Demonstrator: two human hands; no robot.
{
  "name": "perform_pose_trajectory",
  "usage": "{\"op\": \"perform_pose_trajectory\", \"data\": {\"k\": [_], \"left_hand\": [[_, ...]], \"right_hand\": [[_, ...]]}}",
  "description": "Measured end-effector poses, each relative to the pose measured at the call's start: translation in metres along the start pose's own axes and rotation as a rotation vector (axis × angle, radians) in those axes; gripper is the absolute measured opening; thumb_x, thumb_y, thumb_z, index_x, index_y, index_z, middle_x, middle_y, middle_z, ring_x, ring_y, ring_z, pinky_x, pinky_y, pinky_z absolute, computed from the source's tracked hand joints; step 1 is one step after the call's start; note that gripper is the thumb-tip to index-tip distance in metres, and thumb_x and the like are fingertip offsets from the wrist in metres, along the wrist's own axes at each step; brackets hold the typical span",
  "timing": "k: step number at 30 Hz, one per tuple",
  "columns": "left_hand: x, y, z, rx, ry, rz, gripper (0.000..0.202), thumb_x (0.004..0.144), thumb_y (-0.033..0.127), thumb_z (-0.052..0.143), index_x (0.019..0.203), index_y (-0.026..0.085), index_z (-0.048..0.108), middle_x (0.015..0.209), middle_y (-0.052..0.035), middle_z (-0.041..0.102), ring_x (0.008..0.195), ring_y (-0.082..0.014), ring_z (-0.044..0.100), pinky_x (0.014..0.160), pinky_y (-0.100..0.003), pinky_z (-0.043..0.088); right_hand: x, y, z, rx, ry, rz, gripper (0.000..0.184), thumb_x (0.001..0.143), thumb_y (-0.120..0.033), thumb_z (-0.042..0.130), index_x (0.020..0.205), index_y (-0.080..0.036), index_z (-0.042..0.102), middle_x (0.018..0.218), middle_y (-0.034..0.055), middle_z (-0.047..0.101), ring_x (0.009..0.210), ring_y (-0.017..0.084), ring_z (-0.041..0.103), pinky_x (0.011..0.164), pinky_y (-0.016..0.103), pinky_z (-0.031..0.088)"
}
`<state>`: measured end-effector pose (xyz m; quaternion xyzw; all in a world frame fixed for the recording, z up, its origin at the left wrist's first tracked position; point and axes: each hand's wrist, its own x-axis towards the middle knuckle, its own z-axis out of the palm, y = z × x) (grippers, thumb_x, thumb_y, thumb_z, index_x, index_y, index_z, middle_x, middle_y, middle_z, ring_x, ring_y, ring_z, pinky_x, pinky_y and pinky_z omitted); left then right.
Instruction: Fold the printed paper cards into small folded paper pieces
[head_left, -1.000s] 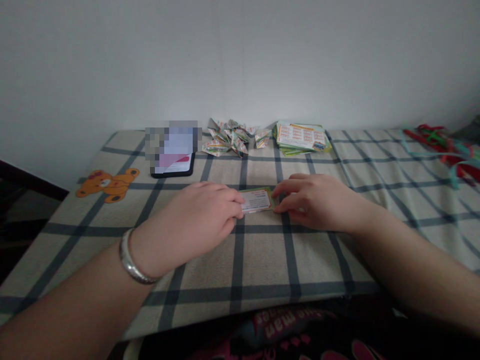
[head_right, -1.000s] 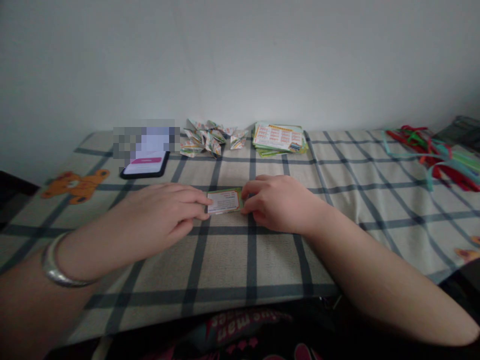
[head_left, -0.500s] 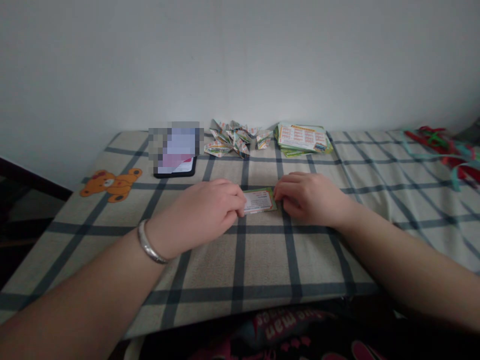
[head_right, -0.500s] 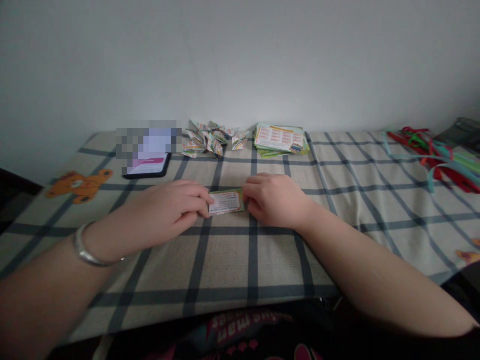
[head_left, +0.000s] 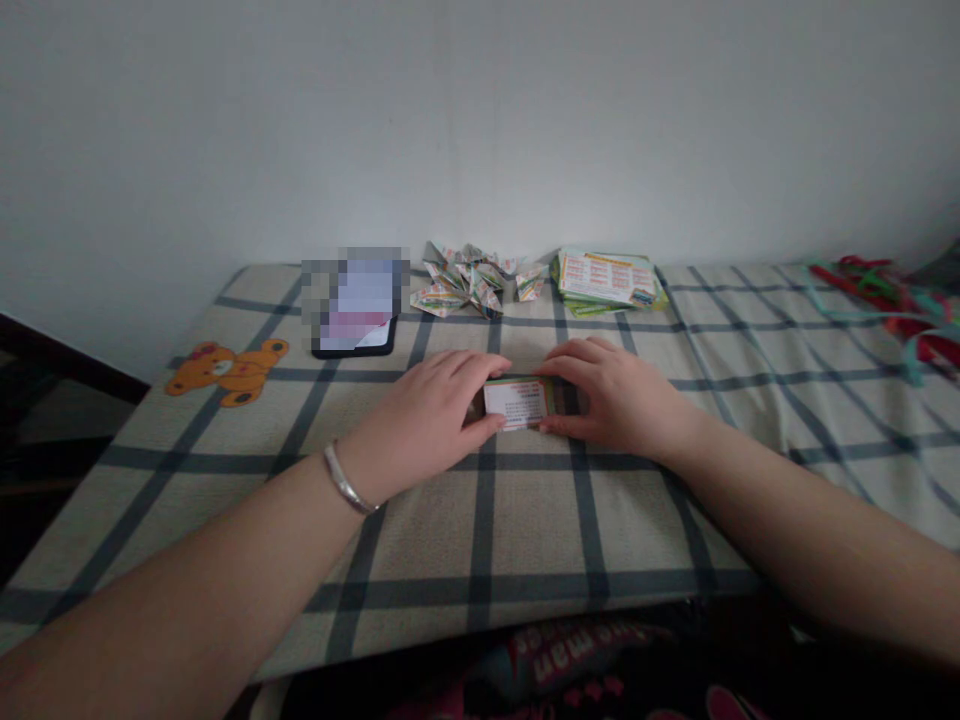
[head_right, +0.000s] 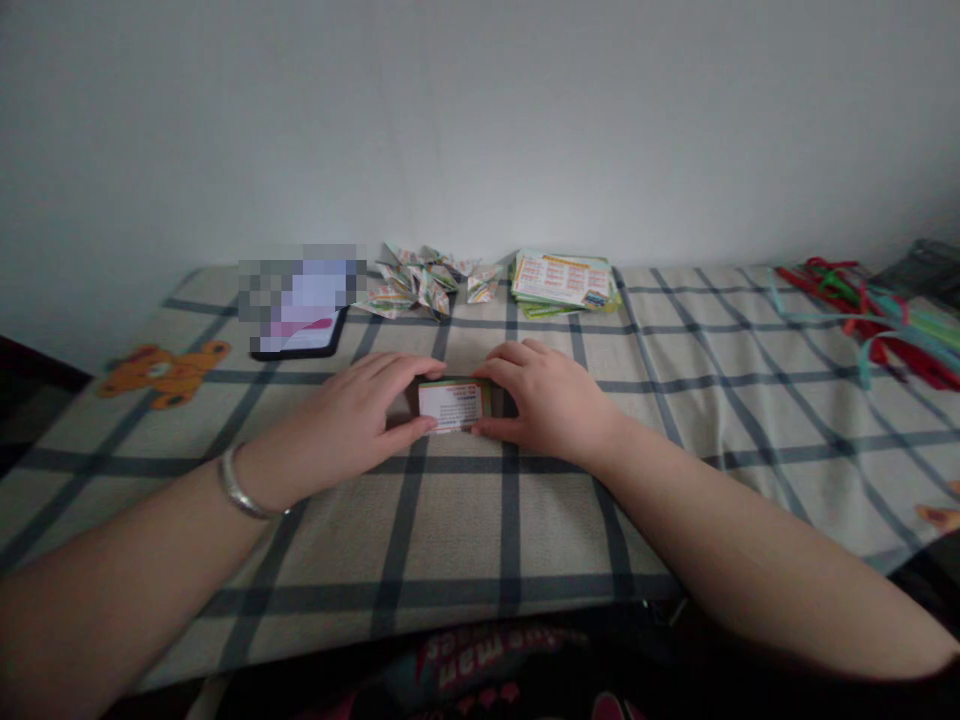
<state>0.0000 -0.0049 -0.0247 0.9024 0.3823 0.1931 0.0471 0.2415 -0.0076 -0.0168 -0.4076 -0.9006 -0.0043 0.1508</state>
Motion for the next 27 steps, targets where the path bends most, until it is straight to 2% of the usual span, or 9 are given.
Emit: {"op": "perform_pose_trajectory", "data": {"k": [5, 9, 13, 20, 24, 27], "left_hand": [[0.0004, -0.0013, -0.0004, -0.094, 0.117, 0.010, 0.032, 0.085, 0.016, 0.059, 0.116, 0.016, 0.051, 0.115, -0.0069, 0.061, 0.105, -0.0206, 0.061, 0.094, -0.038, 0.051], [0.0011, 0.0007, -0.0026, -0.078, 0.173, 0.121, 0.035, 0.085, 0.013, 0.058, 0.119, 0.014, 0.050, 0.119, -0.0094, 0.059, 0.115, -0.0209, 0.057, 0.102, -0.038, 0.047], [0.0010, 0.0037, -0.0049, -0.021, 0.152, 0.163, 0.040, 0.086, 0.020, 0.061, 0.125, 0.016, 0.050, 0.129, -0.0105, 0.055, 0.122, -0.0236, 0.052, 0.106, -0.042, 0.044], [0.0028, 0.0023, -0.0053, -0.007, 0.129, 0.131, 0.035, 0.089, 0.026, 0.059, 0.121, 0.015, 0.056, 0.123, -0.0089, 0.061, 0.116, -0.0233, 0.056, 0.102, -0.042, 0.047], [0.0040, -0.0019, -0.0025, 0.036, 0.165, 0.097, 0.034, 0.091, 0.019, 0.053, 0.124, 0.014, 0.057, 0.123, -0.0090, 0.063, 0.114, -0.0224, 0.058, 0.101, -0.041, 0.048], [0.0037, -0.0054, -0.0002, 0.083, 0.160, 0.062, 0.037, 0.088, 0.017, 0.057, 0.125, 0.014, 0.058, 0.123, -0.0094, 0.062, 0.112, -0.0236, 0.059, 0.100, -0.042, 0.048]], "right_hand": [[0.0015, -0.0016, 0.0018, 0.101, 0.082, -0.017, 0.014, 0.087, -0.023, 0.060, 0.100, -0.018, 0.063, 0.103, 0.0077, 0.066, 0.095, 0.022, 0.060, 0.083, 0.034, 0.049], [0.0012, -0.0010, 0.0033, 0.132, 0.193, -0.059, 0.009, 0.087, -0.017, 0.058, 0.094, -0.019, 0.062, 0.099, 0.0063, 0.066, 0.092, 0.020, 0.061, 0.081, 0.032, 0.048], [-0.0001, 0.0013, 0.0033, 0.103, 0.266, -0.053, 0.008, 0.086, -0.015, 0.057, 0.091, -0.019, 0.062, 0.094, 0.0057, 0.066, 0.090, 0.020, 0.061, 0.078, 0.032, 0.048], [0.0006, 0.0056, 0.0015, 0.084, 0.171, -0.051, 0.012, 0.083, -0.010, 0.058, 0.088, -0.020, 0.064, 0.101, 0.0051, 0.068, 0.094, 0.021, 0.061, 0.081, 0.031, 0.046], [0.0013, 0.0046, 0.0005, 0.041, 0.100, -0.023, 0.015, 0.082, -0.008, 0.056, 0.085, -0.020, 0.064, 0.102, 0.0043, 0.069, 0.095, 0.021, 0.061, 0.080, 0.030, 0.046], [0.0017, 0.0025, -0.0003, -0.003, 0.043, -0.034, 0.018, 0.080, -0.009, 0.056, 0.091, -0.019, 0.067, 0.098, 0.0053, 0.069, 0.095, 0.022, 0.060, 0.081, 0.032, 0.046]]}}
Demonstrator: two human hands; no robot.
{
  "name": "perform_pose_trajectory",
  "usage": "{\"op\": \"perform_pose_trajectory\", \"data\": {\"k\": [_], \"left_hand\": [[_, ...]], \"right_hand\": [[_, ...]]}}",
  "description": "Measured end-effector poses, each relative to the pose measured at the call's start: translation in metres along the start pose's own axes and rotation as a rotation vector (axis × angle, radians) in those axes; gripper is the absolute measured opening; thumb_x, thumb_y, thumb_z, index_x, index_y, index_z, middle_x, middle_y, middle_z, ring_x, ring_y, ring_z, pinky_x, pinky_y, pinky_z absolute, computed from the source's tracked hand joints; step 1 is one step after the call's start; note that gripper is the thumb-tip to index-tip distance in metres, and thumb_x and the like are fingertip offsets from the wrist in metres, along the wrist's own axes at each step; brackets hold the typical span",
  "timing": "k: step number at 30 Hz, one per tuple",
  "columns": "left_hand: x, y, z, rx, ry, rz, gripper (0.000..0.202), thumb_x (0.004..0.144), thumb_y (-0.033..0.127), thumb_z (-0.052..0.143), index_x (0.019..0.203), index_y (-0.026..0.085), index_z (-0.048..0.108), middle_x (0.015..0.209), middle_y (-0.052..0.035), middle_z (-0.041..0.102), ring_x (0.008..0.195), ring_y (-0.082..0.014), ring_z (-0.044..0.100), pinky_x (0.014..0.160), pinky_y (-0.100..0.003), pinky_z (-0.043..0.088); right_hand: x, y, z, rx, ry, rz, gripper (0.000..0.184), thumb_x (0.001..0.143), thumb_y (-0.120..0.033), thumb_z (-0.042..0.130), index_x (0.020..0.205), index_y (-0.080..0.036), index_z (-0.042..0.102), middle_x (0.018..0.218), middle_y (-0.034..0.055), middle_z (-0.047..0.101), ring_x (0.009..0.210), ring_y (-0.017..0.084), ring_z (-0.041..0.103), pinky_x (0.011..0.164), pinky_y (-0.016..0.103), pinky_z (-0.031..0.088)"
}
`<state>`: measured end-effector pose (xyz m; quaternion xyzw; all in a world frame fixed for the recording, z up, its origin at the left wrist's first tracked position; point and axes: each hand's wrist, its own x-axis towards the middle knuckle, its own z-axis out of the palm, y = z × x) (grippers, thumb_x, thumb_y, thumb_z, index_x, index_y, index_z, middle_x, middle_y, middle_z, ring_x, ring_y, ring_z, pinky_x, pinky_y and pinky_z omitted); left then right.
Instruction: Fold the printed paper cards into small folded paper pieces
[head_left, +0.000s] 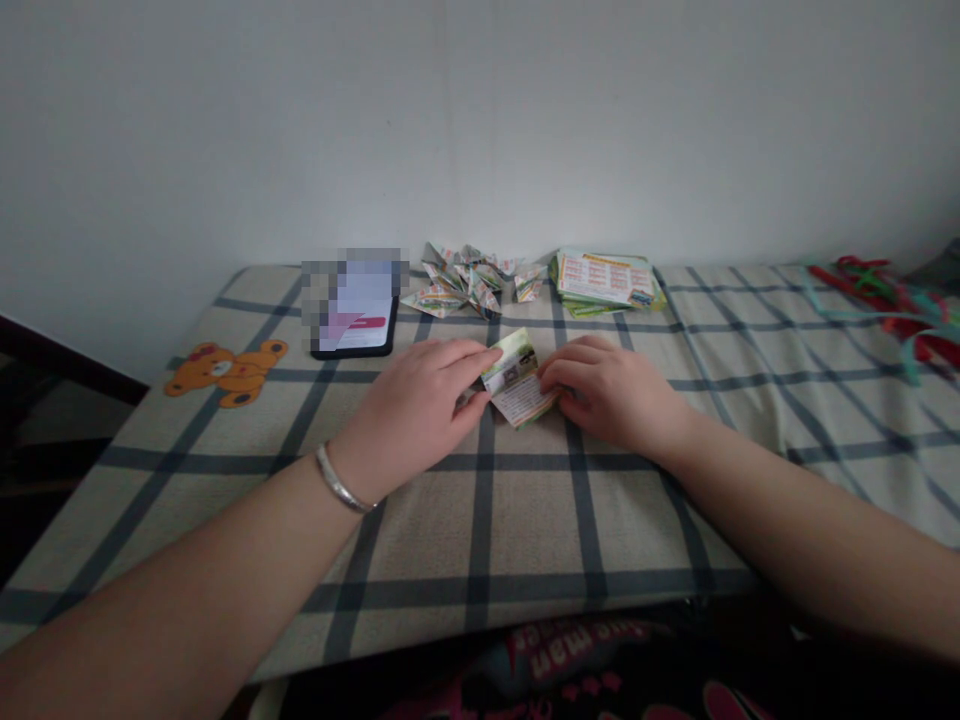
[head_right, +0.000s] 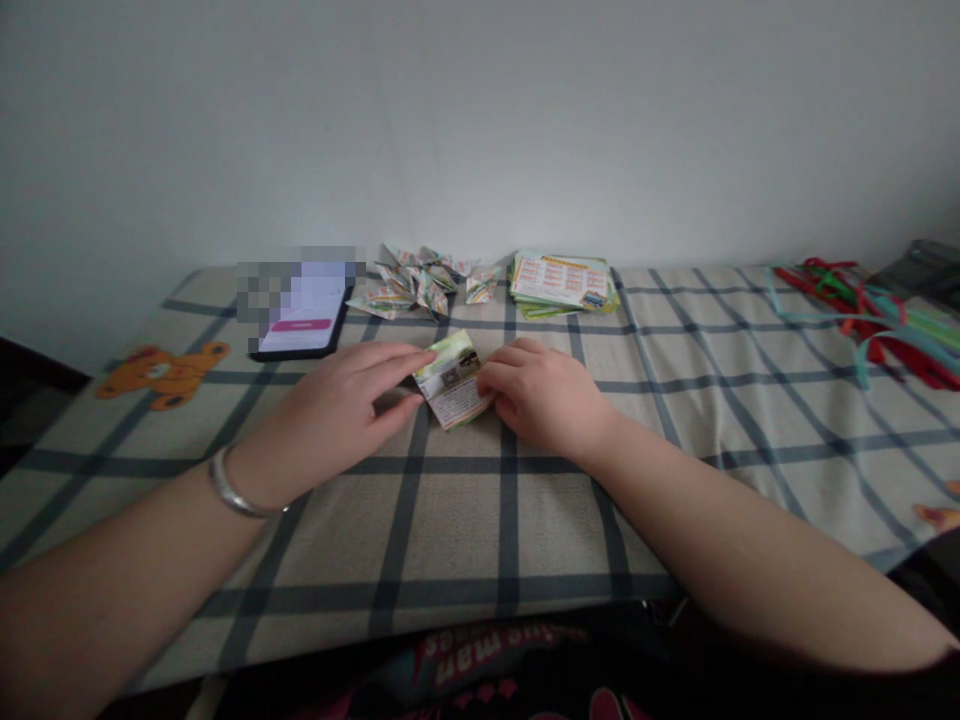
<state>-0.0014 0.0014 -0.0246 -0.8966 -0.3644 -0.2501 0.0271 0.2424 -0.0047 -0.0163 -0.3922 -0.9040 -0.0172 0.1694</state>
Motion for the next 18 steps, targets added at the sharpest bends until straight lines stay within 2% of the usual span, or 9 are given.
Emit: {"op": "perform_pose_trajectory", "data": {"k": [7, 11, 15, 17, 18], "left_hand": [[0.000, -0.003, 0.001, 0.021, -0.061, -0.033, 0.033, 0.088, 0.015, 0.056, 0.121, 0.015, 0.062, 0.116, -0.0073, 0.065, 0.107, -0.0230, 0.059, 0.097, -0.042, 0.049], [0.001, -0.002, -0.001, 0.027, -0.056, -0.015, 0.031, 0.089, 0.016, 0.055, 0.119, 0.016, 0.064, 0.111, -0.0064, 0.066, 0.102, -0.0221, 0.059, 0.095, -0.042, 0.049], [0.000, 0.003, -0.006, 0.043, -0.054, -0.032, 0.022, 0.091, 0.021, 0.054, 0.104, 0.023, 0.072, 0.096, -0.0060, 0.062, 0.089, -0.0202, 0.059, 0.081, -0.039, 0.052], [0.000, 0.007, -0.009, 0.061, -0.063, -0.049, 0.020, 0.091, 0.025, 0.055, 0.097, 0.022, 0.074, 0.097, -0.0079, 0.060, 0.089, -0.0212, 0.059, 0.079, -0.040, 0.053], [-0.001, 0.010, -0.011, 0.072, -0.067, -0.033, 0.019, 0.091, 0.024, 0.056, 0.095, 0.022, 0.074, 0.102, -0.0089, 0.059, 0.094, -0.0225, 0.059, 0.082, -0.042, 0.053]], "right_hand": [[-0.001, -0.004, 0.000, 0.007, -0.029, -0.213, 0.024, 0.091, -0.027, 0.055, 0.111, -0.022, 0.067, 0.112, 0.0054, 0.069, 0.104, 0.022, 0.059, 0.088, 0.035, 0.046], [-0.001, -0.006, 0.001, -0.048, -0.041, -0.272, 0.026, 0.097, -0.033, 0.048, 0.111, -0.025, 0.068, 0.113, 0.0015, 0.070, 0.102, 0.022, 0.061, 0.083, 0.035, 0.046], [-0.001, -0.005, 0.000, -0.041, -0.052, -0.299, 0.026, 0.097, -0.034, 0.047, 0.108, -0.026, 0.070, 0.108, 0.0008, 0.071, 0.097, 0.021, 0.062, 0.081, 0.035, 0.046], [-0.001, -0.003, -0.001, -0.010, -0.066, -0.314, 0.025, 0.097, -0.033, 0.048, 0.107, -0.026, 0.071, 0.107, 0.0010, 0.072, 0.096, 0.020, 0.063, 0.080, 0.035, 0.046], [-0.001, -0.002, -0.002, 0.008, -0.073, -0.318, 0.024, 0.097, -0.032, 0.049, 0.106, -0.026, 0.071, 0.107, 0.0011, 0.072, 0.096, 0.019, 0.063, 0.080, 0.034, 0.046]]}}
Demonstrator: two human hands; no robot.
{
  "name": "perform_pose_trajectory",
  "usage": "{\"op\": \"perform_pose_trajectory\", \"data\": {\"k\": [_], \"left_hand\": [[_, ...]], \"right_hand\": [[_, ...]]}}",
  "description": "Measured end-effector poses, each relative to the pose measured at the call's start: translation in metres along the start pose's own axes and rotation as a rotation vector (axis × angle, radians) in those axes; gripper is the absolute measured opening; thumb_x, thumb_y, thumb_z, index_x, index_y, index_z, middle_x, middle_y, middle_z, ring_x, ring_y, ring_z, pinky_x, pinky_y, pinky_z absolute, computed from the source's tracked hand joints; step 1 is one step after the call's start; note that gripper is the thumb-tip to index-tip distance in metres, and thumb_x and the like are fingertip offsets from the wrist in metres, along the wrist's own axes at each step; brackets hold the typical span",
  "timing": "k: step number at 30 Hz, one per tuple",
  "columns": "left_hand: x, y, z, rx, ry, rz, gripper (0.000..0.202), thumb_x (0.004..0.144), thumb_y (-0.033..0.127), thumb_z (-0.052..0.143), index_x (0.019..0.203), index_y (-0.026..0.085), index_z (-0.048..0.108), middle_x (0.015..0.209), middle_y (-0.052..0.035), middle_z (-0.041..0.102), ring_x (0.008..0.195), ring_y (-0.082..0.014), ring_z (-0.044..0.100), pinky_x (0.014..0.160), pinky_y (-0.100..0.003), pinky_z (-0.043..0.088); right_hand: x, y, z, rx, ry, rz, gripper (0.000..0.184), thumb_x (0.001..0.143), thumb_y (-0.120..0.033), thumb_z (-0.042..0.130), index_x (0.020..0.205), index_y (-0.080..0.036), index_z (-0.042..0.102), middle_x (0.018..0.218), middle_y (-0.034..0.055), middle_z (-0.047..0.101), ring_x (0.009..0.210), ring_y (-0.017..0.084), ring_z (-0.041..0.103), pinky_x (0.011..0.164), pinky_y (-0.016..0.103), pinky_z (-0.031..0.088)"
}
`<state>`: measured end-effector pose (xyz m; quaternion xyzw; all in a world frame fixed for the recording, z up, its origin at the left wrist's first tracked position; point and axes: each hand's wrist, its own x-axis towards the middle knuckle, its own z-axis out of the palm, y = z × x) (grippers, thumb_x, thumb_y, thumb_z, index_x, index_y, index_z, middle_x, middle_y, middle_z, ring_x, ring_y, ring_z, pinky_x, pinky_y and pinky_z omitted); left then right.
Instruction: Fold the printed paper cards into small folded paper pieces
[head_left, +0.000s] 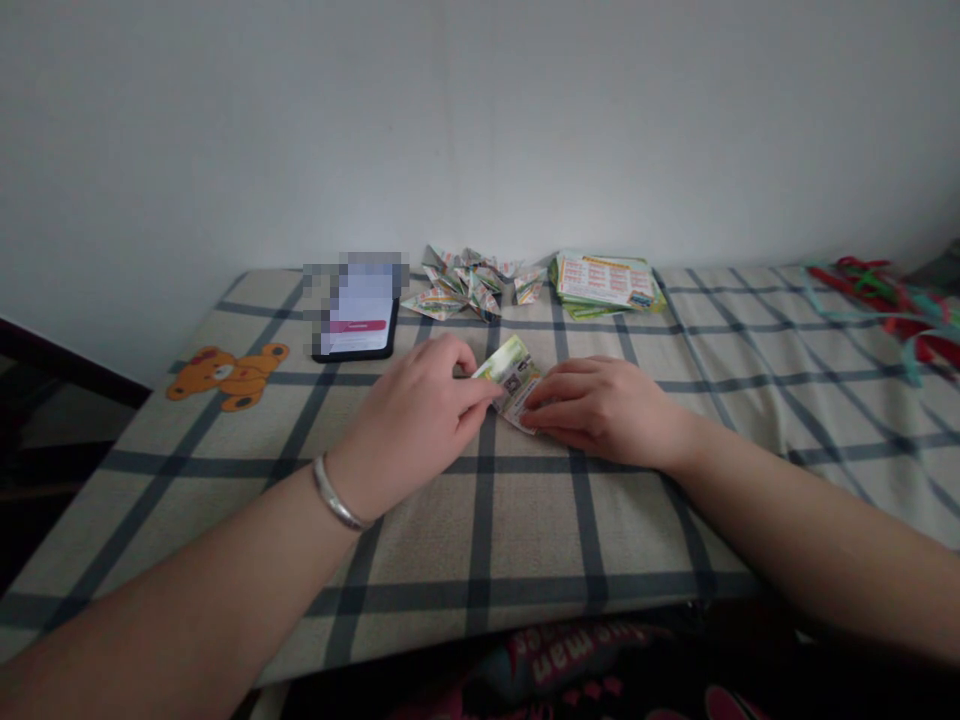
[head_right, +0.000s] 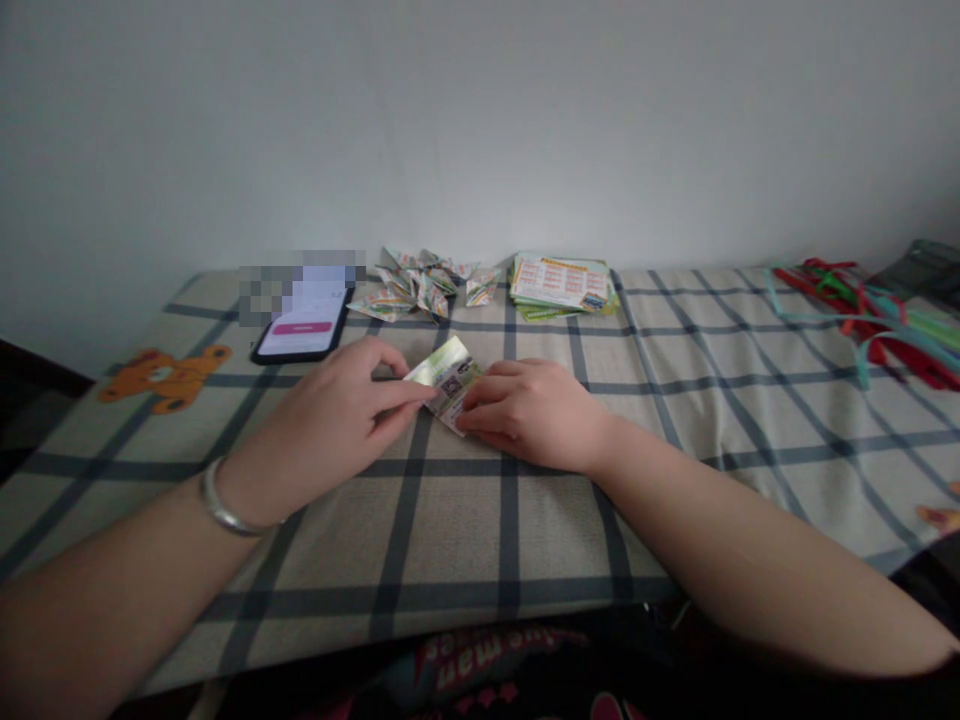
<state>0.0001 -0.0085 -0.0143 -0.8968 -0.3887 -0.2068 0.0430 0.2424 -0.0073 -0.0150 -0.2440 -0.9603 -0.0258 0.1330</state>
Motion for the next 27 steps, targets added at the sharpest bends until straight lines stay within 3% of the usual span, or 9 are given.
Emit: {"op": "perform_pose_trajectory", "data": {"k": [3, 6, 17, 21, 24, 27], "left_hand": [[-0.0009, 0.0054, -0.0032, 0.047, -0.040, 0.110, 0.015, 0.087, 0.018, 0.059, 0.086, 0.019, 0.074, 0.132, -0.0105, 0.053, 0.121, -0.0302, 0.050, 0.099, -0.050, 0.048], [-0.0017, 0.0069, -0.0037, 0.060, -0.056, 0.212, 0.012, 0.086, 0.016, 0.060, 0.084, 0.017, 0.072, 0.135, -0.0096, 0.055, 0.132, -0.0312, 0.042, 0.108, -0.052, 0.041], [0.0006, 0.0008, -0.0007, 0.030, -0.085, 0.289, 0.014, 0.090, 0.020, 0.057, 0.088, 0.022, 0.072, 0.119, -0.0026, 0.067, 0.129, -0.0265, 0.047, 0.115, -0.055, 0.030], [0.0011, 0.0031, -0.0006, 0.034, -0.076, 0.315, 0.016, 0.091, 0.020, 0.056, 0.094, 0.021, 0.071, 0.114, -0.0018, 0.069, 0.121, -0.0256, 0.053, 0.111, -0.051, 0.037], [0.0016, 0.0050, 0.0006, 0.039, -0.055, 0.306, 0.017, 0.090, 0.023, 0.056, 0.102, 0.019, 0.069, 0.111, -0.0029, 0.070, 0.113, -0.0242, 0.057, 0.107, -0.048, 0.042], [0.0017, 0.0051, 0.0020, 0.044, -0.054, 0.300, 0.020, 0.091, 0.024, 0.057, 0.106, 0.019, 0.068, 0.115, -0.0028, 0.069, 0.119, -0.0255, 0.054, 0.109, -0.049, 0.039]], "right_hand": [[-0.0012, 0.0027, -0.0013, 0.058, -0.012, 0.003, 0.021, 0.095, -0.029, 0.052, 0.105, -0.026, 0.071, 0.109, 0.0013, 0.072, 0.099, 0.019, 0.063, 0.082, 0.034, 0.047], [-0.0019, 0.0052, -0.0017, 0.120, -0.015, 0.038, 0.019, 0.093, -0.023, 0.054, 0.103, -0.023, 0.070, 0.110, 0.0019, 0.072, 0.101, 0.019, 0.064, 0.086, 0.034, 0.048], [-0.0027, 0.0057, -0.0007, 0.171, -0.026, 0.151, 0.015, 0.090, -0.021, 0.055, 0.099, -0.021, 0.068, 0.097, 0.0042, 0.070, 0.094, 0.019, 0.063, 0.082, 0.032, 0.047], [-0.0017, 0.0039, -0.0021, 0.152, 0.018, 0.267, 0.013, 0.087, -0.017, 0.056, 0.094, -0.019, 0.066, 0.089, 0.0040, 0.068, 0.084, 0.018, 0.062, 0.075, 0.030, 0.045], [-0.0010, 0.0043, -0.0042, 0.169, 0.016, 0.268, 0.012, 0.086, -0.016, 0.056, 0.092, -0.019, 0.066, 0.087, 0.0042, 0.068, 0.083, 0.018, 0.061, 0.073, 0.029, 0.044], [-0.0006, 0.0053, -0.0050, 0.183, 0.008, 0.251, 0.013, 0.086, -0.016, 0.055, 0.093, -0.018, 0.066, 0.087, 0.0047, 0.068, 0.083, 0.018, 0.061, 0.074, 0.029, 0.044]]}}
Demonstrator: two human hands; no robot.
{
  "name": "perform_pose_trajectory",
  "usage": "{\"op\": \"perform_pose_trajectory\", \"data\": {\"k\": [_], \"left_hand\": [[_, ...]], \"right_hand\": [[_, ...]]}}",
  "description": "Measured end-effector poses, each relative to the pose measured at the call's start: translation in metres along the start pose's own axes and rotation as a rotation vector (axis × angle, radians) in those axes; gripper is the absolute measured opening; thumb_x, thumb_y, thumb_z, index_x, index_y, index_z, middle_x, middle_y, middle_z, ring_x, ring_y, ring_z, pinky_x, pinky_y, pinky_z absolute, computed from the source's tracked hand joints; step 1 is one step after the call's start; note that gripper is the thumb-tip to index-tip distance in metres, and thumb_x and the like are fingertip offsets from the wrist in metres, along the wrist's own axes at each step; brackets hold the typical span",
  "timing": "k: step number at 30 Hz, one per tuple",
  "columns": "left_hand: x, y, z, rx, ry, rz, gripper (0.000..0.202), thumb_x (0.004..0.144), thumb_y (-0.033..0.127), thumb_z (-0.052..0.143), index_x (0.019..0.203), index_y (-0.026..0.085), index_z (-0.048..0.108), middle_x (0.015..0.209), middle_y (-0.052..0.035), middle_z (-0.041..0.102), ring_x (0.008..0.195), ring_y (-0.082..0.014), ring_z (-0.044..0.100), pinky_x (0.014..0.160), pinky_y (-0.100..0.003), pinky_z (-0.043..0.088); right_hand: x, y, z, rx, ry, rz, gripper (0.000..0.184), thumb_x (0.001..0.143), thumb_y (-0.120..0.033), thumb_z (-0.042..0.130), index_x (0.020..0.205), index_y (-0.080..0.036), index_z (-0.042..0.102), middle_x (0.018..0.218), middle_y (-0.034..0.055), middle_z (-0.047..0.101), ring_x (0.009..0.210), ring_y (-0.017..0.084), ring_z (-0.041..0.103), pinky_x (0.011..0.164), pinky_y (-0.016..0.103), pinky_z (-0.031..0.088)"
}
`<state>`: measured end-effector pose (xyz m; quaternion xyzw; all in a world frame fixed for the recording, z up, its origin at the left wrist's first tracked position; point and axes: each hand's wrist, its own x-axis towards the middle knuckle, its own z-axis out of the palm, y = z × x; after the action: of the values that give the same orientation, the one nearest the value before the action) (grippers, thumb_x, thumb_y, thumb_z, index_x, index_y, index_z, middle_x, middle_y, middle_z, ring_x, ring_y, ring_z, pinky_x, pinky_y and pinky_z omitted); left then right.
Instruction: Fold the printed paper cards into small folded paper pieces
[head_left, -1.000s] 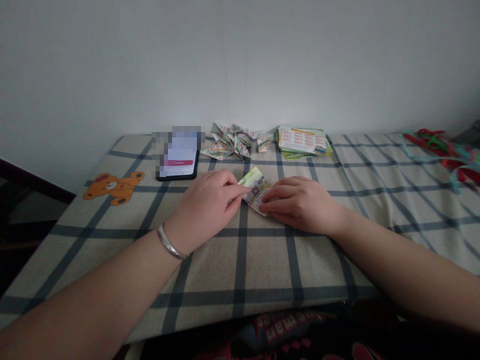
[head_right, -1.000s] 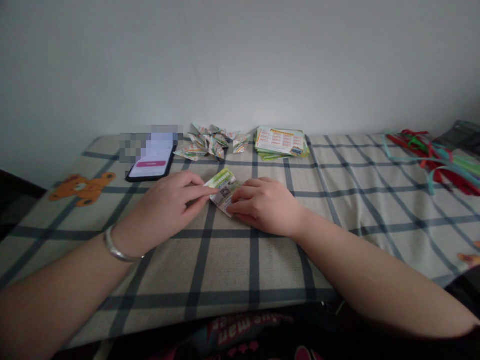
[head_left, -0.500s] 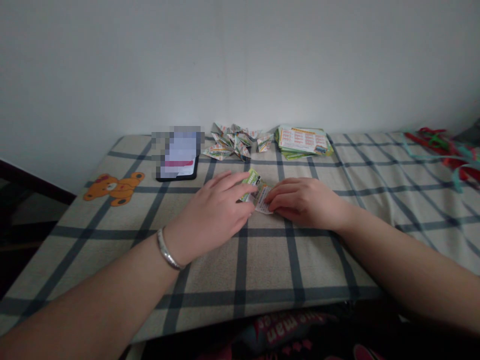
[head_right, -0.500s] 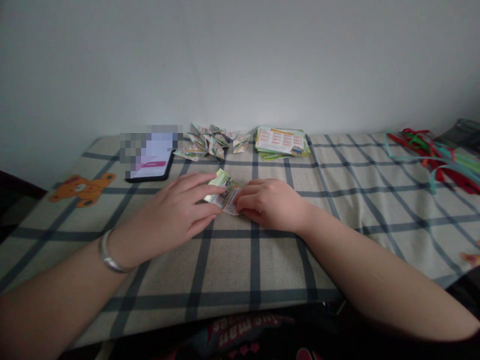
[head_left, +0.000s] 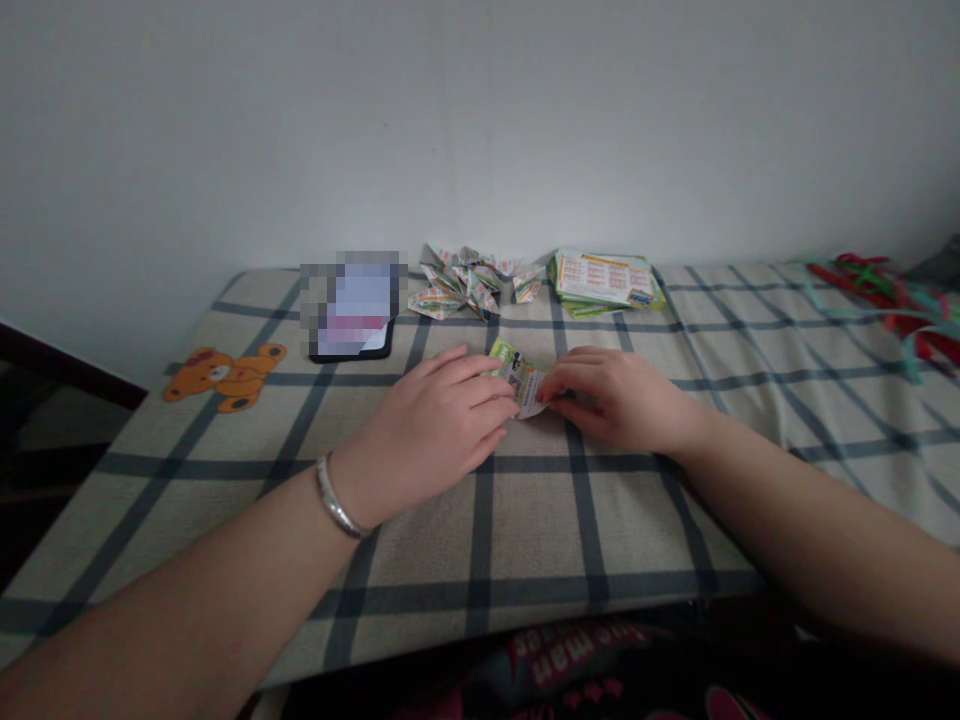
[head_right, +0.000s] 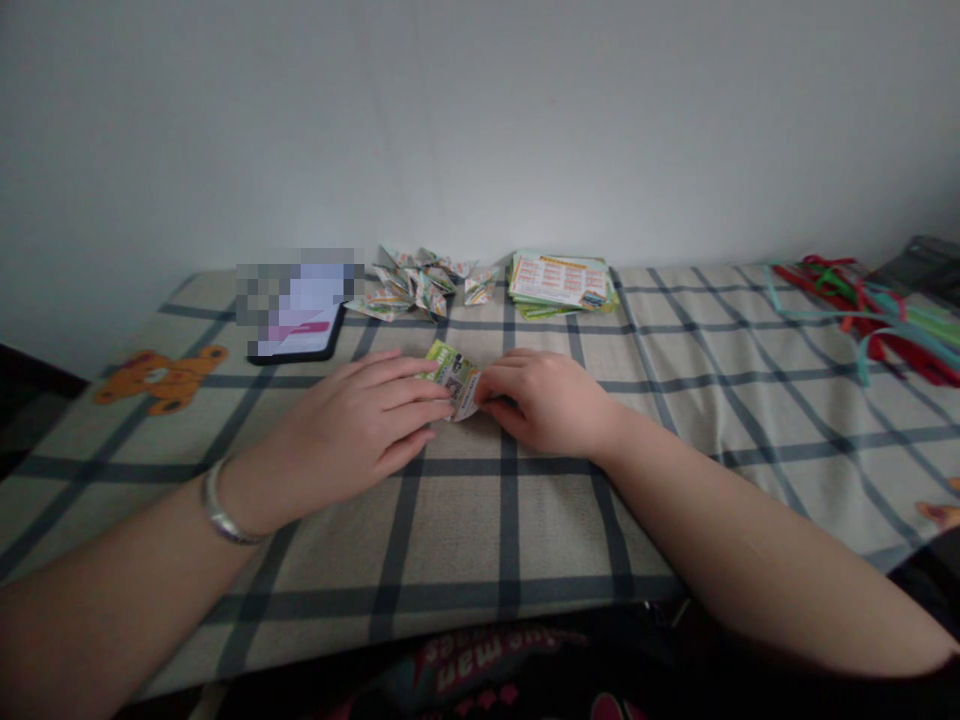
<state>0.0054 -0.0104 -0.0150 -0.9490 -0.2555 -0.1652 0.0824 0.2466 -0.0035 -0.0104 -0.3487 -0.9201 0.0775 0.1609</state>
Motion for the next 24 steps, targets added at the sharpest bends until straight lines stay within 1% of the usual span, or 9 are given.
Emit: {"op": "perform_pose_trajectory", "data": {"k": [3, 9, 13, 16, 21, 24], "left_hand": [[0.000, 0.000, 0.001, -0.001, -0.021, 0.018, 0.019, 0.091, 0.024, 0.056, 0.104, 0.019, 0.069, 0.117, -0.0027, 0.069, 0.123, -0.0262, 0.052, 0.110, -0.049, 0.038], [0.001, 0.001, 0.002, -0.017, -0.027, 0.004, 0.019, 0.092, 0.023, 0.054, 0.103, 0.019, 0.069, 0.114, -0.0034, 0.069, 0.118, -0.0234, 0.056, 0.110, -0.048, 0.038], [0.001, 0.001, 0.003, -0.038, -0.052, -0.004, 0.020, 0.093, 0.023, 0.052, 0.101, 0.019, 0.070, 0.109, -0.0030, 0.070, 0.107, -0.0207, 0.060, 0.108, -0.046, 0.040], [0.001, 0.001, 0.003, -0.042, -0.047, -0.007, 0.019, 0.092, 0.022, 0.053, 0.098, 0.019, 0.070, 0.104, -0.0039, 0.070, 0.101, -0.0204, 0.062, 0.104, -0.046, 0.042], [0.002, 0.002, 0.005, -0.030, -0.037, 0.010, 0.019, 0.092, 0.021, 0.053, 0.098, 0.017, 0.070, 0.100, -0.0054, 0.070, 0.099, -0.0210, 0.062, 0.098, -0.044, 0.046], [0.001, 0.002, 0.006, -0.007, -0.032, 0.016, 0.019, 0.092, 0.021, 0.053, 0.098, 0.016, 0.070, 0.101, -0.0055, 0.070, 0.098, -0.0214, 0.062, 0.096, -0.042, 0.048]], "right_hand": [[0.001, 0.001, 0.002, -0.022, 0.030, 0.010, 0.014, 0.086, -0.015, 0.054, 0.093, -0.018, 0.066, 0.085, 0.0046, 0.068, 0.081, 0.018, 0.061, 0.077, 0.030, 0.043], [0.003, 0.004, 0.010, 0.049, 0.116, 0.173, 0.013, 0.085, -0.016, 0.055, 0.092, -0.018, 0.066, 0.084, 0.0042, 0.069, 0.079, 0.017, 0.060, 0.070, 0.027, 0.043], [0.006, 0.003, 0.013, 0.002, 0.138, 0.158, 0.014, 0.086, -0.018, 0.054, 0.092, -0.017, 0.067, 0.083, 0.0053, 0.067, 0.079, 0.018, 0.059, 0.071, 0.028, 0.043], [0.010, 0.002, 0.016, -0.015, 0.155, 0.163, 0.014, 0.087, -0.020, 0.055, 0.091, -0.016, 0.068, 0.083, 0.0059, 0.067, 0.080, 0.019, 0.058, 0.072, 0.029, 0.043], [0.014, 0.005, 0.021, 0.042, 0.170, 0.204, 0.013, 0.086, -0.020, 0.058, 0.090, -0.016, 0.069, 0.086, 0.0059, 0.066, 0.080, 0.017, 0.059, 0.071, 0.027, 0.044], [0.015, 0.007, 0.022, 0.037, 0.160, 0.219, 0.012, 0.086, -0.021, 0.058, 0.087, -0.017, 0.070, 0.083, 0.0053, 0.066, 0.079, 0.017, 0.058, 0.071, 0.027, 0.043]]}}
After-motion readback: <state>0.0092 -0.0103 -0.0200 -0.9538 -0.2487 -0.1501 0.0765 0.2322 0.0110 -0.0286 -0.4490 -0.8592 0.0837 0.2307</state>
